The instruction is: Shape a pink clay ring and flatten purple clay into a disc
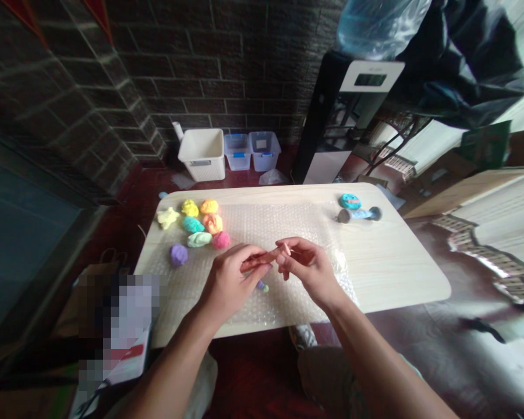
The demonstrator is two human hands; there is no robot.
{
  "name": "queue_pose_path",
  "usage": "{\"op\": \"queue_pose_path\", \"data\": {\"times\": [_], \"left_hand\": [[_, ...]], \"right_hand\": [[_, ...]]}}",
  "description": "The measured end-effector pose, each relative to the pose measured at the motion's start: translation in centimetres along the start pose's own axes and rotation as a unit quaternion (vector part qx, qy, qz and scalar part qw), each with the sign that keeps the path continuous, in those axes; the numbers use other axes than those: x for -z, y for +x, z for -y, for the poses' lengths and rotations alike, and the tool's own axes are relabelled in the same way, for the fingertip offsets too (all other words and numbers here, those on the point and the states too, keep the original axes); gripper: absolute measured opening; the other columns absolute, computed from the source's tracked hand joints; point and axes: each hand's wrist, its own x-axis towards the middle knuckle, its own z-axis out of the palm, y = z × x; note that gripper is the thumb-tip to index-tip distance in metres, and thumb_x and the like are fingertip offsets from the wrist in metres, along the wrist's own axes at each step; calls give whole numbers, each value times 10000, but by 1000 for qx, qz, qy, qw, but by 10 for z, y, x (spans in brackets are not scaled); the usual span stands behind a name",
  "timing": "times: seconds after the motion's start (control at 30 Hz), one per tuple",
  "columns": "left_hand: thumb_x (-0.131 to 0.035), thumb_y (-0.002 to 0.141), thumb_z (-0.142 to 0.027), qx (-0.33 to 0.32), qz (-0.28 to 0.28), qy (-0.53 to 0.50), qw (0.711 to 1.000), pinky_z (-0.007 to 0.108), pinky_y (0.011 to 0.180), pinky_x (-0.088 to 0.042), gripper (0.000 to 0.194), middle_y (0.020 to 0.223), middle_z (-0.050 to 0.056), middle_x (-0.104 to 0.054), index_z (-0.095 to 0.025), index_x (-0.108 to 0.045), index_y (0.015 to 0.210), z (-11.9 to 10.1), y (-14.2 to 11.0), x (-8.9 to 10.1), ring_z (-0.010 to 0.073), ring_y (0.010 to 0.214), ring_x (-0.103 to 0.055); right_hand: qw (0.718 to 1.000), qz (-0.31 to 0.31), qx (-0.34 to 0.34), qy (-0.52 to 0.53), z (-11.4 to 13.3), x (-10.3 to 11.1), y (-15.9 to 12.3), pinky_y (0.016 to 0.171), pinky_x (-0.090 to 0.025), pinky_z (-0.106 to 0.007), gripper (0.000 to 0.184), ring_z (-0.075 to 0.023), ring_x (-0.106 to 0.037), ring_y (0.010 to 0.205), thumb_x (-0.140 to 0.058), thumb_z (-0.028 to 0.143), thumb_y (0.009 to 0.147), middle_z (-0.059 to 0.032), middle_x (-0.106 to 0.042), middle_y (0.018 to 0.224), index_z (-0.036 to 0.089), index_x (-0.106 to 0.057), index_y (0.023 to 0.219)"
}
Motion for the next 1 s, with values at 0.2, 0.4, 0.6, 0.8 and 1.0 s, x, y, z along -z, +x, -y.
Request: {"op": "queue_pose_path", "data": {"times": [0.2,0.4,0.6,0.8,1.0], "left_hand": [[-745,943,-327,3,16,-23,1000,295,778,-641,178,990,71,-780,-200,-727,1066,-7,-1,-2,217,900,-773],[-697,988,-382,23,0,-40,999,256,713,-588,223,976,66,-795,-185,-741,1082,-15,3,-2,192,835,-758],[-653,1019,-356,15,37,-55,998,256,708,-559,204,961,53,-779,-182,-741,1078,-16,3,-4,180,828,-731],[-697,994,-388,6,12,-39,999,254,742,-558,234,1029,56,-788,-198,-743,1122,-18,3,-6,190,893,-737],[-672,1004,-337,-14,-7,-12,1000,219,726,-553,162,958,42,-787,-192,-743,1007,-22,3,-4,170,862,-735]], "right_hand": [[1000,-4,4,13,0,-1,1,507,-516,-223,293,-112,-611,595,-936,346,760,6,-687,741,175,-764,926],[999,-2,7,47,-3,-1,1,498,-509,-211,312,-112,-619,589,-940,301,755,6,-721,747,199,-773,998],[1000,-18,16,10,2,-2,-1,494,-499,-226,269,-112,-572,569,-943,340,750,1,-690,702,185,-787,903],[1000,7,8,25,1,-2,-2,512,-480,-215,231,-104,-560,610,-919,321,787,-10,-687,785,193,-808,943],[995,20,-7,102,-2,-1,-3,529,-472,-248,275,-124,-583,641,-727,414,942,-39,-677,916,209,-817,1101]]}}
